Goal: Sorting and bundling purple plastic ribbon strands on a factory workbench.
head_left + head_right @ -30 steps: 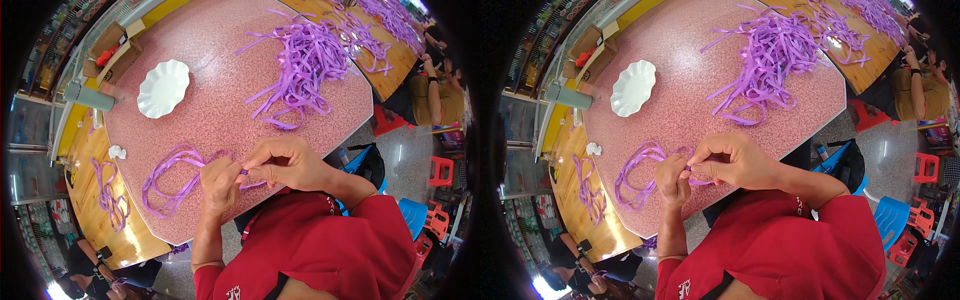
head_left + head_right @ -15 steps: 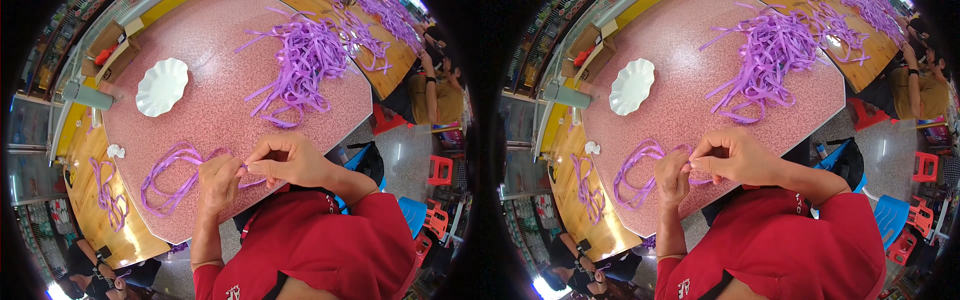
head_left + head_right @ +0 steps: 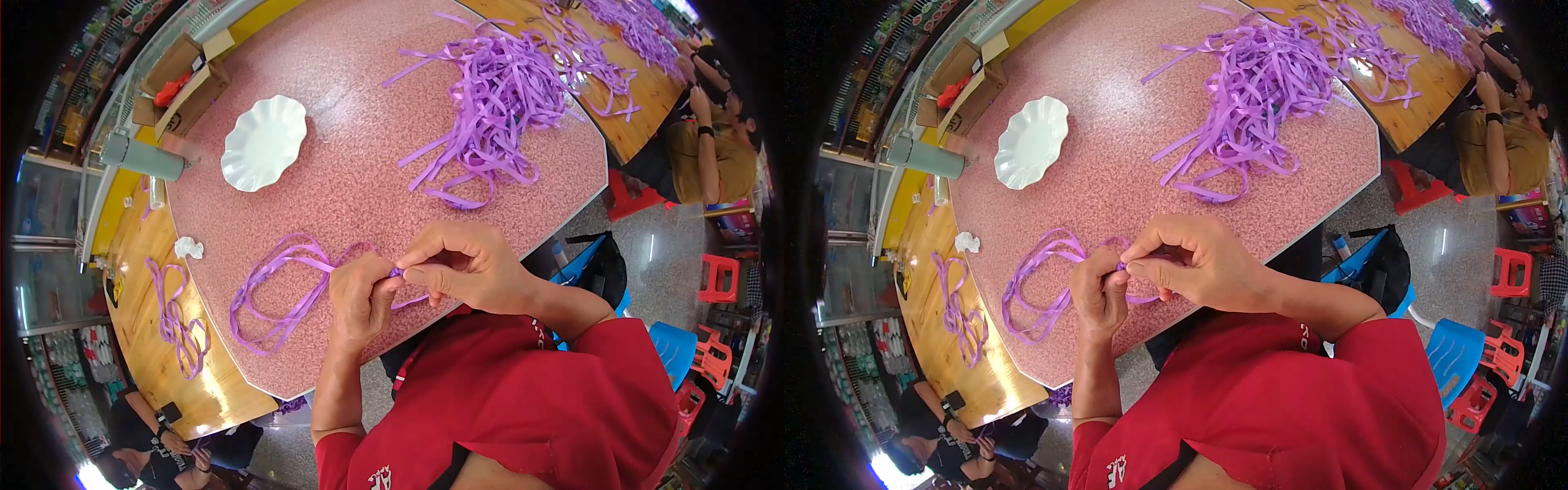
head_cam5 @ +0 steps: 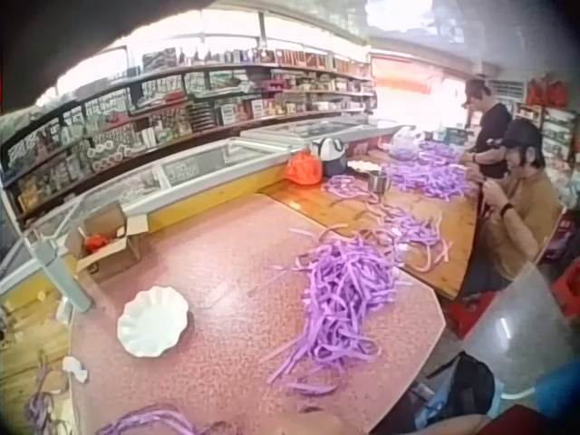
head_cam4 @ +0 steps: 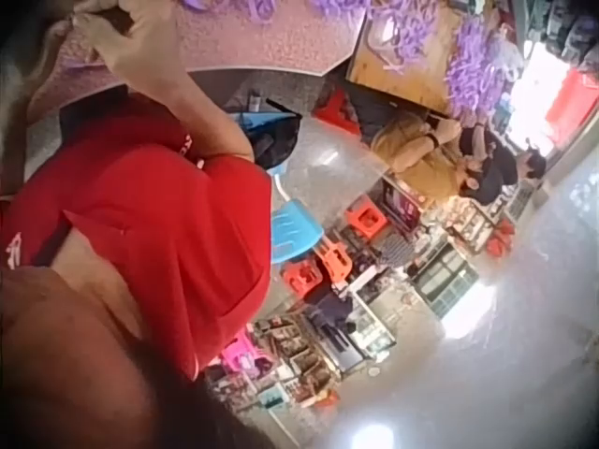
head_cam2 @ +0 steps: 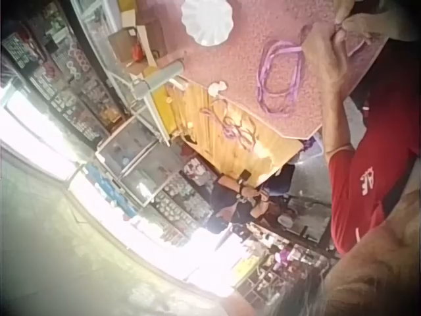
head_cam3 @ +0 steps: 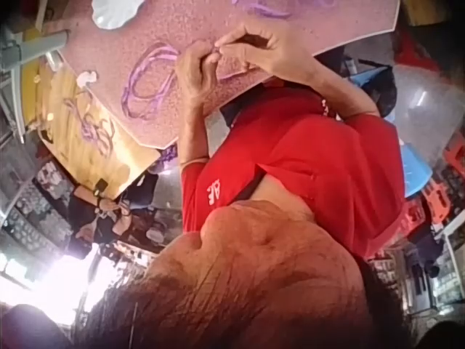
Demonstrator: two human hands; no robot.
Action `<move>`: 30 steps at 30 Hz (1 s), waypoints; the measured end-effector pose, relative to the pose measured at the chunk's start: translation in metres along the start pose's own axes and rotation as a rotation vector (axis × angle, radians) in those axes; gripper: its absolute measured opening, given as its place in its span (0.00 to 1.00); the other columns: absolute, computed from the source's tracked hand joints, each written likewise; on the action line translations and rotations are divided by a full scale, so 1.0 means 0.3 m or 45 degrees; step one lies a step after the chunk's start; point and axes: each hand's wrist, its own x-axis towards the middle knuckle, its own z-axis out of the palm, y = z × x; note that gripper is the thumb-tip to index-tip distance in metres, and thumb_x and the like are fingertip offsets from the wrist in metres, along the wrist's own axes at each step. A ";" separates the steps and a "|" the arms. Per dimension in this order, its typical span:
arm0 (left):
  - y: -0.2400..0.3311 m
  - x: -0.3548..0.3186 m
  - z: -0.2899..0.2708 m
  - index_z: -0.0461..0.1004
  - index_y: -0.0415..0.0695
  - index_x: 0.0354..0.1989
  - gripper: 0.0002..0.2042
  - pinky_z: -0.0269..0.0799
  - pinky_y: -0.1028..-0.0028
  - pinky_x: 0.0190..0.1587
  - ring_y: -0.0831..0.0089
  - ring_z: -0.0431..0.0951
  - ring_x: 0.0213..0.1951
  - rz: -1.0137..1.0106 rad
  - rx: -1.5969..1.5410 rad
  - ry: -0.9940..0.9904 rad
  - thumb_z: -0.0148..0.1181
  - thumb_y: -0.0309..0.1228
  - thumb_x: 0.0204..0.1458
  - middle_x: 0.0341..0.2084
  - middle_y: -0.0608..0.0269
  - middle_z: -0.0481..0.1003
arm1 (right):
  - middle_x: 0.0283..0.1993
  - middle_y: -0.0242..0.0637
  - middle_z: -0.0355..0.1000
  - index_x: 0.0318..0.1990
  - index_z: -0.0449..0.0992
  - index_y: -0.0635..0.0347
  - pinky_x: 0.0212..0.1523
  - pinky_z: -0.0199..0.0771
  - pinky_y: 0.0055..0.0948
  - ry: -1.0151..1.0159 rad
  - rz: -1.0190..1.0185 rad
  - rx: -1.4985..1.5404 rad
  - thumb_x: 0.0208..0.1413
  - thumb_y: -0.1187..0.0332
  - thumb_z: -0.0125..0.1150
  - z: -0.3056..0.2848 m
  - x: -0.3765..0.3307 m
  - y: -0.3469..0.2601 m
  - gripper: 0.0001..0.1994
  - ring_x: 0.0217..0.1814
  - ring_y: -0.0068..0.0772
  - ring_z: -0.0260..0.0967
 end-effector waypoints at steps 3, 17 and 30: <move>0.005 0.007 -0.005 0.70 0.41 0.36 0.09 0.62 0.67 0.20 0.62 0.71 0.18 0.015 -0.005 -0.014 0.64 0.29 0.54 0.21 0.59 0.72 | 0.40 0.38 0.74 0.44 0.77 0.67 0.29 0.75 0.19 -0.018 -0.152 -0.106 0.58 0.81 0.60 -0.005 0.000 0.002 0.07 0.31 0.21 0.73; 0.028 0.034 -0.028 0.73 0.41 0.35 0.09 0.69 0.66 0.23 0.59 0.77 0.22 0.002 0.070 -0.131 0.67 0.27 0.49 0.22 0.58 0.75 | 0.37 0.38 0.75 0.40 0.79 0.66 0.28 0.71 0.21 -0.073 -0.487 -0.527 0.56 0.80 0.63 -0.040 0.023 -0.027 0.05 0.30 0.21 0.72; -0.010 0.064 -0.047 0.73 0.40 0.34 0.09 0.71 0.66 0.24 0.59 0.77 0.23 -0.014 0.319 -0.317 0.67 0.23 0.46 0.21 0.57 0.75 | 0.33 0.31 0.75 0.39 0.79 0.66 0.34 0.70 0.19 -0.003 0.064 -0.004 0.59 0.75 0.62 -0.058 0.071 0.073 0.04 0.34 0.16 0.71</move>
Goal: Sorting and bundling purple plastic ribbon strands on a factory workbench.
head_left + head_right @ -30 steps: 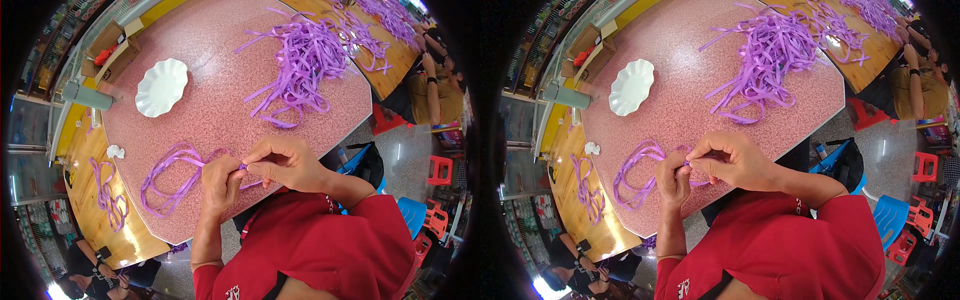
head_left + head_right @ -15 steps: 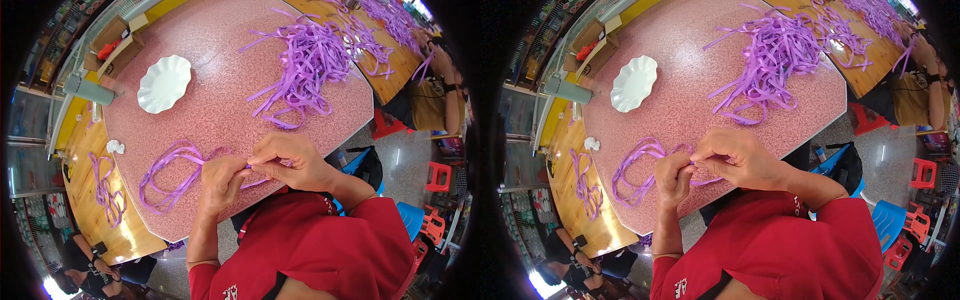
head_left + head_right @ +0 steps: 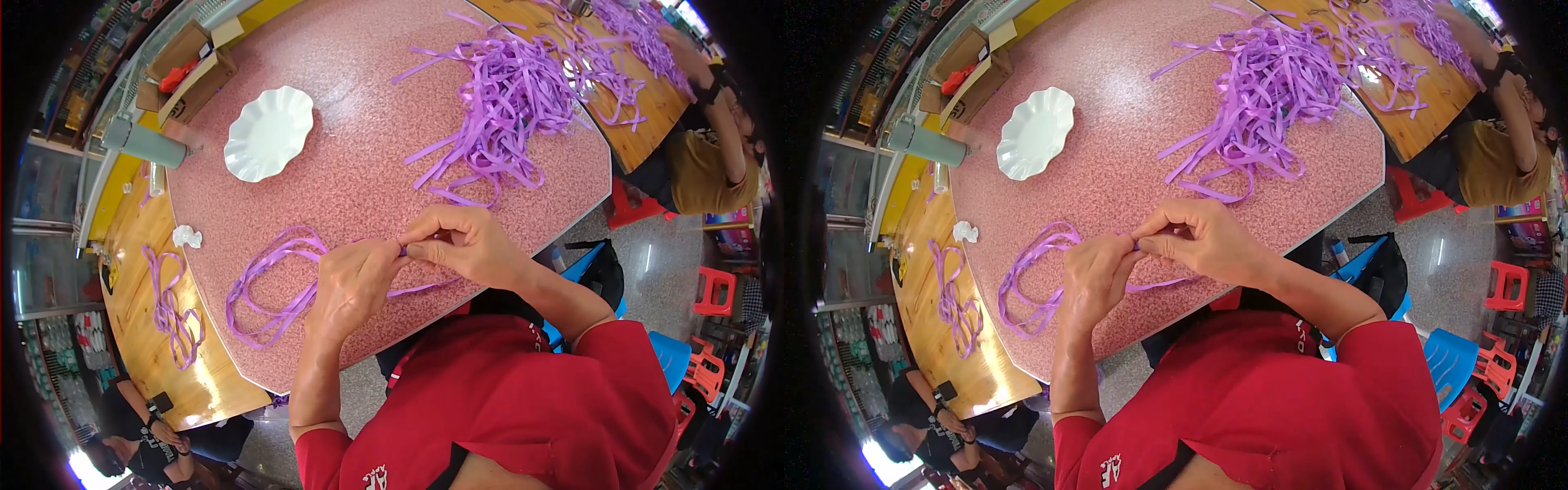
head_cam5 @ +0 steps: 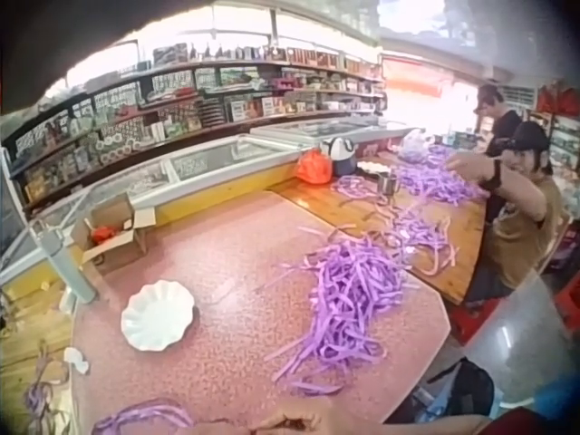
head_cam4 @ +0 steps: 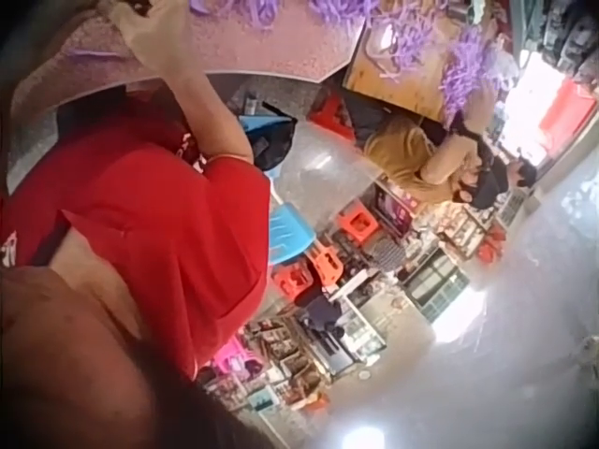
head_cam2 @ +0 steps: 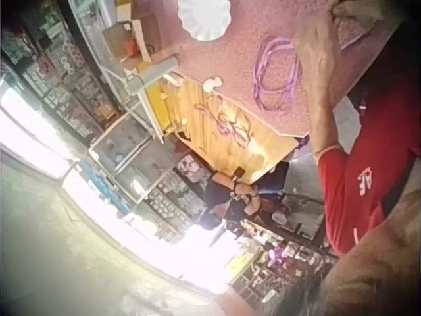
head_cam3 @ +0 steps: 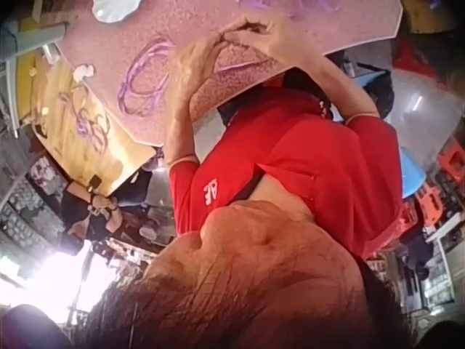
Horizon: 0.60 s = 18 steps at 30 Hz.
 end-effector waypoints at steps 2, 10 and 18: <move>0.003 -0.005 -0.001 0.73 0.40 0.34 0.09 0.71 0.66 0.24 0.58 0.77 0.24 -0.055 -0.077 0.003 0.67 0.23 0.47 0.22 0.56 0.75 | 0.36 0.32 0.75 0.41 0.78 0.66 0.39 0.72 0.20 0.025 -0.158 -0.189 0.58 0.75 0.63 0.006 -0.017 -0.010 0.05 0.39 0.18 0.72; 0.031 -0.025 0.023 0.74 0.40 0.39 0.11 0.68 0.68 0.26 0.60 0.76 0.24 -0.342 -0.339 -0.033 0.67 0.26 0.50 0.24 0.55 0.74 | 0.41 0.36 0.74 0.41 0.77 0.66 0.44 0.73 0.22 0.035 -0.280 -0.202 0.55 0.78 0.62 0.024 -0.016 -0.009 0.06 0.43 0.21 0.71; 0.039 -0.025 0.009 0.79 0.39 0.37 0.06 0.71 0.69 0.27 0.63 0.78 0.25 -0.406 -0.352 0.094 0.66 0.24 0.51 0.21 0.54 0.75 | 0.39 0.32 0.73 0.43 0.78 0.65 0.39 0.71 0.19 -0.060 -0.133 -0.117 0.58 0.77 0.62 -0.001 -0.009 -0.030 0.07 0.39 0.17 0.70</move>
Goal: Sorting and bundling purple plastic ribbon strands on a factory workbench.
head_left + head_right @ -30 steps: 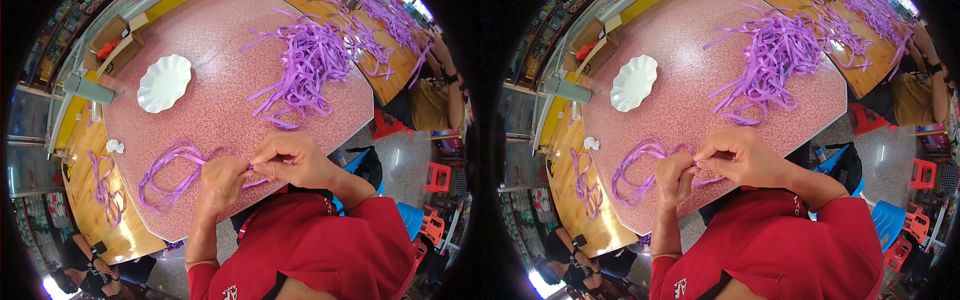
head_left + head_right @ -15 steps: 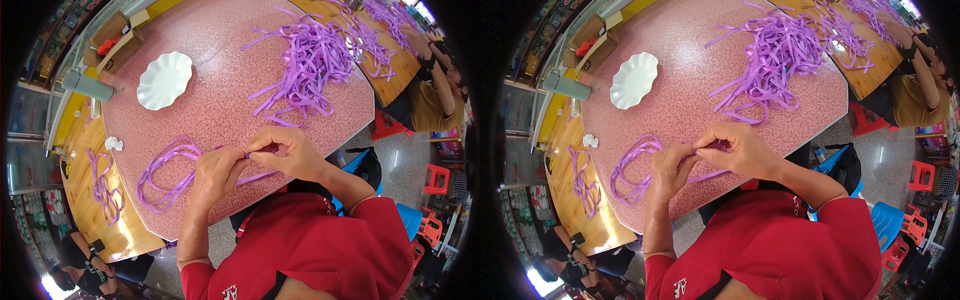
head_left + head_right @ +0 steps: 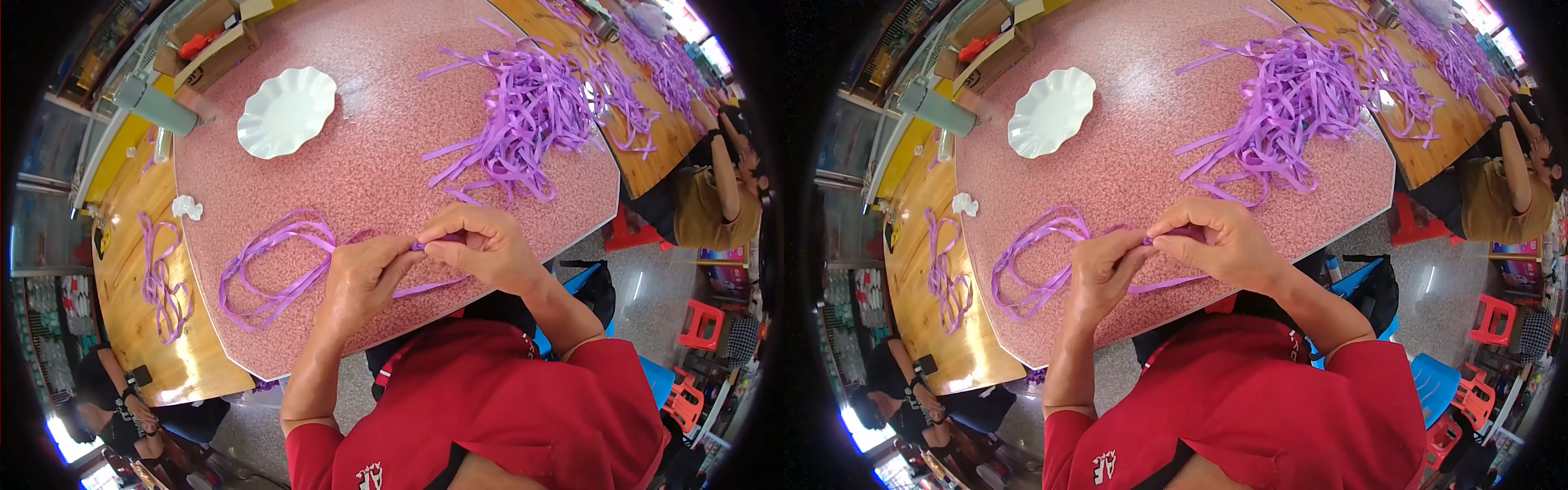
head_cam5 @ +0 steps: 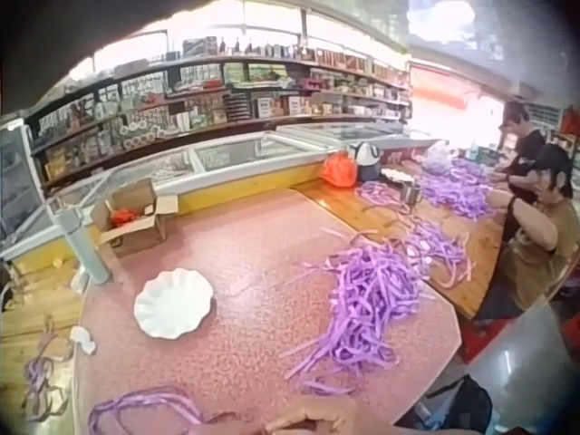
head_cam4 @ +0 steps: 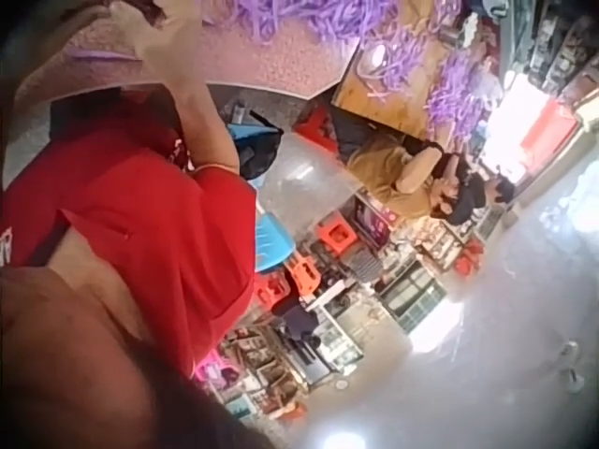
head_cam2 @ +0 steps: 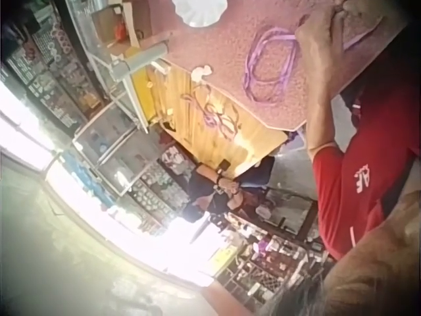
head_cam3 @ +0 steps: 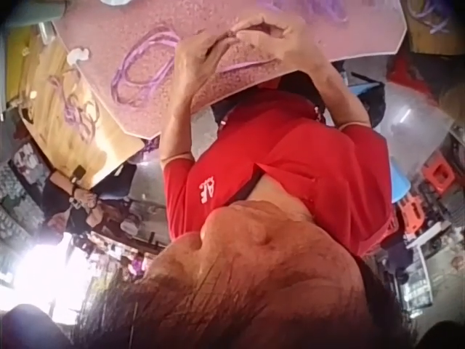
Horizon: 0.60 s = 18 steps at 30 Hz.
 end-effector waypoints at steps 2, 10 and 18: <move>0.005 -0.003 0.008 0.80 0.39 0.39 0.07 0.71 0.71 0.28 0.68 0.78 0.26 -0.138 -0.124 0.046 0.66 0.24 0.52 0.23 0.56 0.76 | 0.40 0.35 0.72 0.44 0.78 0.67 0.36 0.71 0.19 0.044 0.053 0.037 0.59 0.78 0.61 -0.016 0.003 0.001 0.08 0.38 0.21 0.70; 0.002 -0.002 0.080 0.80 0.42 0.46 0.10 0.71 0.76 0.45 0.73 0.75 0.47 -0.160 -0.729 0.371 0.63 0.23 0.56 0.46 0.59 0.77 | 0.54 0.35 0.69 0.43 0.81 0.61 0.55 0.67 0.27 0.159 -0.115 0.400 0.59 0.74 0.62 0.054 0.057 0.059 0.07 0.56 0.27 0.66; 0.006 -0.001 0.105 0.77 0.38 0.50 0.11 0.68 0.76 0.52 0.78 0.72 0.47 -0.375 -1.066 0.484 0.58 0.29 0.62 0.45 0.65 0.77 | 0.67 0.40 0.61 0.46 0.83 0.57 0.67 0.56 0.33 0.261 -0.455 -0.084 0.57 0.74 0.63 0.060 0.112 0.073 0.10 0.70 0.35 0.56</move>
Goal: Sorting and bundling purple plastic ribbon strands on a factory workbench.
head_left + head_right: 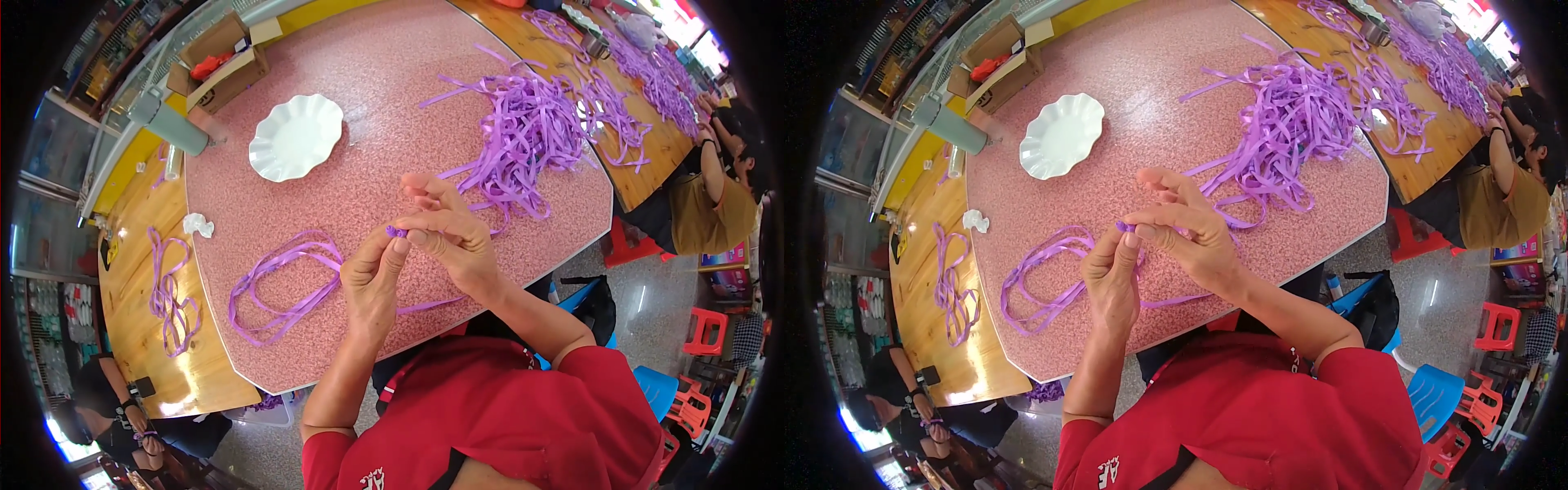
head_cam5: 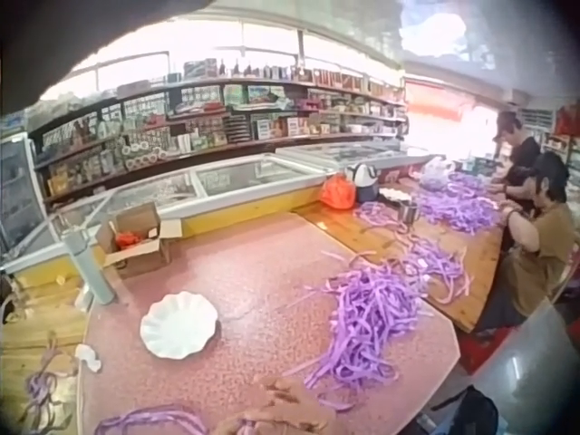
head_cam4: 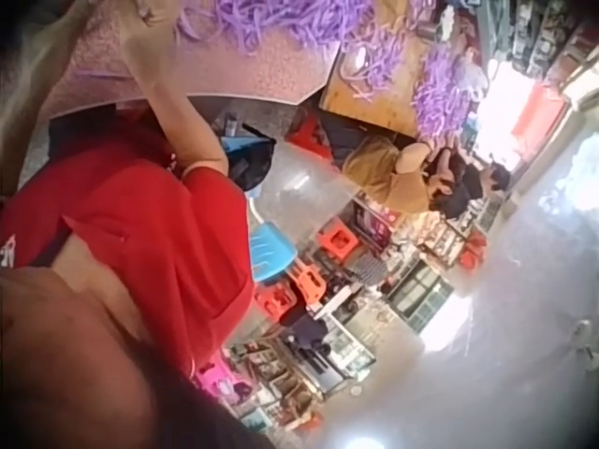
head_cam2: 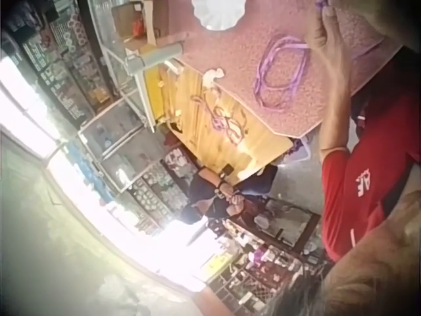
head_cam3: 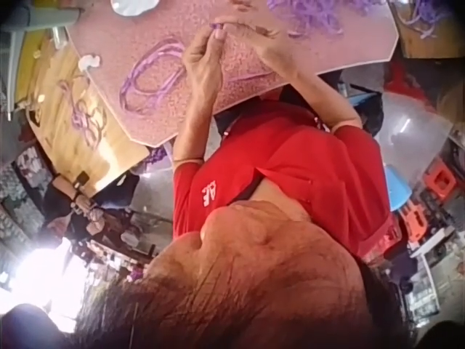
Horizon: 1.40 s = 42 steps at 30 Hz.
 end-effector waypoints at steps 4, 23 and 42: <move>0.013 -0.003 0.001 0.76 0.38 0.52 0.12 0.67 0.80 0.47 0.83 0.70 0.43 0.021 0.161 -0.064 0.55 0.30 0.64 0.41 0.70 0.76 | 0.66 0.45 0.62 0.47 0.82 0.58 0.66 0.57 0.38 -0.052 -0.226 -0.484 0.56 0.72 0.64 -0.018 0.009 -0.021 0.11 0.69 0.41 0.57; -0.008 0.013 0.059 0.72 0.35 0.56 0.17 0.70 0.76 0.49 0.80 0.73 0.46 -0.118 -0.127 -0.046 0.48 0.34 0.68 0.45 0.62 0.77 | 0.72 0.52 0.53 0.65 0.64 0.66 0.68 0.53 0.51 -0.118 -0.418 -1.344 0.60 0.43 0.54 0.018 -0.047 -0.098 0.37 0.73 0.58 0.49; -0.002 0.023 0.057 0.75 0.35 0.48 0.14 0.66 0.68 0.28 0.60 0.71 0.28 0.638 1.109 -0.104 0.54 0.13 0.53 0.27 0.52 0.69 | 0.38 0.37 0.72 0.40 0.80 0.61 0.35 0.70 0.23 0.136 -0.061 -0.495 0.53 0.73 0.68 0.001 -0.026 -0.096 0.08 0.37 0.25 0.70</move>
